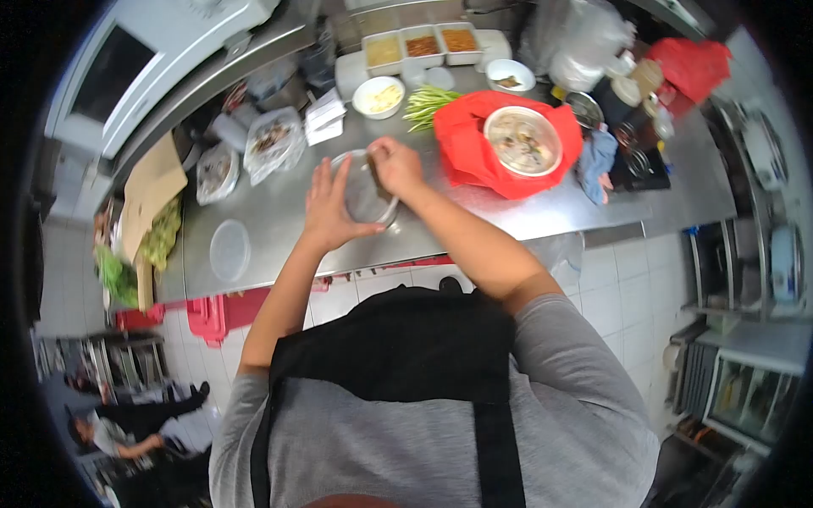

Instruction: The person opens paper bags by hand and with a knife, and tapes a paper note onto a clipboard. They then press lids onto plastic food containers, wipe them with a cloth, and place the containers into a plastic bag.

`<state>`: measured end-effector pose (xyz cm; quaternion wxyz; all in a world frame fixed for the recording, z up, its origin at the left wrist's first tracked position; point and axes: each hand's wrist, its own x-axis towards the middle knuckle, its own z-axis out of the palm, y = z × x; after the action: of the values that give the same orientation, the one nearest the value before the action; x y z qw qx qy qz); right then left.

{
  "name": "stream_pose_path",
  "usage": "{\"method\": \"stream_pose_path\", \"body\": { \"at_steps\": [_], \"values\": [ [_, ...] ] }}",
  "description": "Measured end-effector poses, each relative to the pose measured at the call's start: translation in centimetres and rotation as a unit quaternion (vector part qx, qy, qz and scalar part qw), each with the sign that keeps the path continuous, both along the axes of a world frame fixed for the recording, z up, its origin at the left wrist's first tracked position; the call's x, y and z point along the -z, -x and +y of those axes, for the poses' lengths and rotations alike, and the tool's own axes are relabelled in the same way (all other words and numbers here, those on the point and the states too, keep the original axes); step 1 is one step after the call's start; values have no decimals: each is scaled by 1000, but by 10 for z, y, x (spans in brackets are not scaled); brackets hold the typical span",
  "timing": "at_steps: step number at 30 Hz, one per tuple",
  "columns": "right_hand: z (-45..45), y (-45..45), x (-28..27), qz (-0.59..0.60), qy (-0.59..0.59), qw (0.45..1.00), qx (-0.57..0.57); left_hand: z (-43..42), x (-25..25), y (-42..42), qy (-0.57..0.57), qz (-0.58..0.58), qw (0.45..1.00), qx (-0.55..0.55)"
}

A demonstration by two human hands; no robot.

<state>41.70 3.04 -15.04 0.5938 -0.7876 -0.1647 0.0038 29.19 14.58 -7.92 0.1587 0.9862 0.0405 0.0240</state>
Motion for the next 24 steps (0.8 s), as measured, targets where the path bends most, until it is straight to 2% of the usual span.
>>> {"method": "stream_pose_path", "body": {
  "at_steps": [1, 3, 5, 8, 12, 14, 16, 18, 22, 24],
  "values": [
    [3, 9, -3, -32, -16, 999, 24, 4, 1, 4, 2, -7, 1000, 0],
    [6, 24, -13, 2, -44, 999, 32, 12, 2, 12, 14, -18, 1000, 0],
    [7, 42, -9, -98, -47, 991, 79, 19, 4, 16, 24, -32, 999, 5],
    [-16, 85, -15, -152, -59, 985, 64, 22, 5, 21, 41, -48, 998, 13],
    [-80, 130, -14, -212, -7, 977, 0, 24, 6, 27, 31, -49, 998, 17],
    [-123, 142, -10, -220, 47, 974, 4, 37, 20, 32, 88, -100, 991, 35],
    [-169, 135, 3, -214, 67, 973, 49, 48, 32, 43, 136, -149, 978, 57],
    [-216, 122, 7, -228, 134, 954, 145, 50, 34, 64, 162, -178, 971, 18],
    [-305, 94, 2, -195, 91, 940, 265, 30, 31, 101, 166, -242, 953, -71],
    [-338, 82, -4, -186, 87, 932, 298, 8, 27, 105, 130, -293, 941, -108]
  ]
}}
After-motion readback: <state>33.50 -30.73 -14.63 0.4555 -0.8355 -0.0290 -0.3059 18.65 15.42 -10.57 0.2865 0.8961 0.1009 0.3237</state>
